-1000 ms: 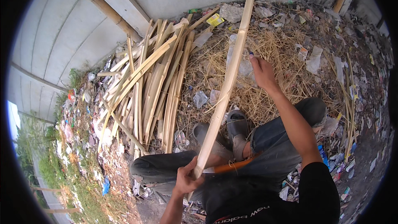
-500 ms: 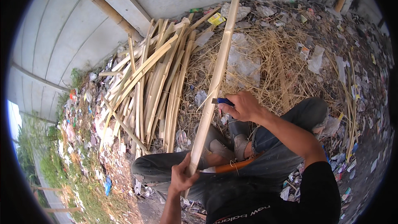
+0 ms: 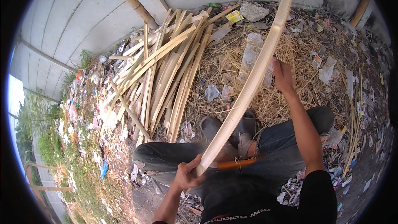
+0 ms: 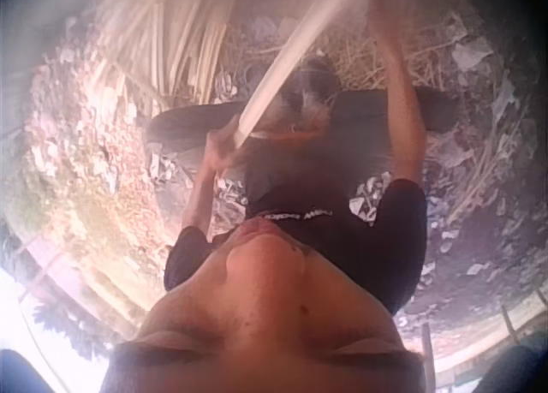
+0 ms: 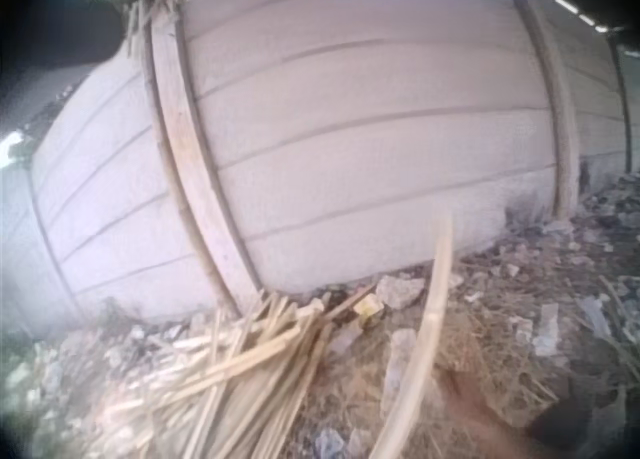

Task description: The person sits on the ground and uses a knife to split long bamboo poles into thin strips. They hold the bamboo with one hand and use the knife to carefully slice along the length of the pole, separating it into smaller pieces.

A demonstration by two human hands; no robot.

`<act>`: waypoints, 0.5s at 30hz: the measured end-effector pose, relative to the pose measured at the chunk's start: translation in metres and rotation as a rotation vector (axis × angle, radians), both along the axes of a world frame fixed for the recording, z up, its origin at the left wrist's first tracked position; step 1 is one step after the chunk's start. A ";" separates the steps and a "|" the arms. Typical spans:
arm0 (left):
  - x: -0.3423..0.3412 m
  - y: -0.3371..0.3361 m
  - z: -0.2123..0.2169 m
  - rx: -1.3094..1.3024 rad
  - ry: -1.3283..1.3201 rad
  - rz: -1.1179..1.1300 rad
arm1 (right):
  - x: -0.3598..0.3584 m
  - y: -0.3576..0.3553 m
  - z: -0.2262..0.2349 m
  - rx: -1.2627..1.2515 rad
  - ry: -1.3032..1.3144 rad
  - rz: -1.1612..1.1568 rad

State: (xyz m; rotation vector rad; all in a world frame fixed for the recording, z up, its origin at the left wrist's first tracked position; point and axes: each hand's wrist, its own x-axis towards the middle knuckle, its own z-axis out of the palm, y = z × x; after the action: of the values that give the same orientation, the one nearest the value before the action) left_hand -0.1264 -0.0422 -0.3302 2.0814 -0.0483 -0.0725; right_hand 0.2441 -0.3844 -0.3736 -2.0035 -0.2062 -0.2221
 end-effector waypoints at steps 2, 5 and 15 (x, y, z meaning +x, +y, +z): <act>0.007 -0.001 0.004 0.053 0.097 0.052 | -0.029 0.018 0.024 -0.042 -0.050 0.134; 0.011 -0.003 0.000 -0.055 0.121 0.169 | -0.052 0.043 0.032 -0.131 -0.109 0.330; 0.013 -0.006 0.012 0.067 0.157 0.191 | -0.083 0.071 0.033 -0.363 -0.105 0.523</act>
State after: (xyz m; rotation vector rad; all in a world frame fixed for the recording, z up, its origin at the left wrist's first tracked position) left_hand -0.1136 -0.0485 -0.3182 2.1308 0.2512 -0.1218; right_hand 0.1612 -0.3134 -0.3404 -2.2123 -0.8752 0.0515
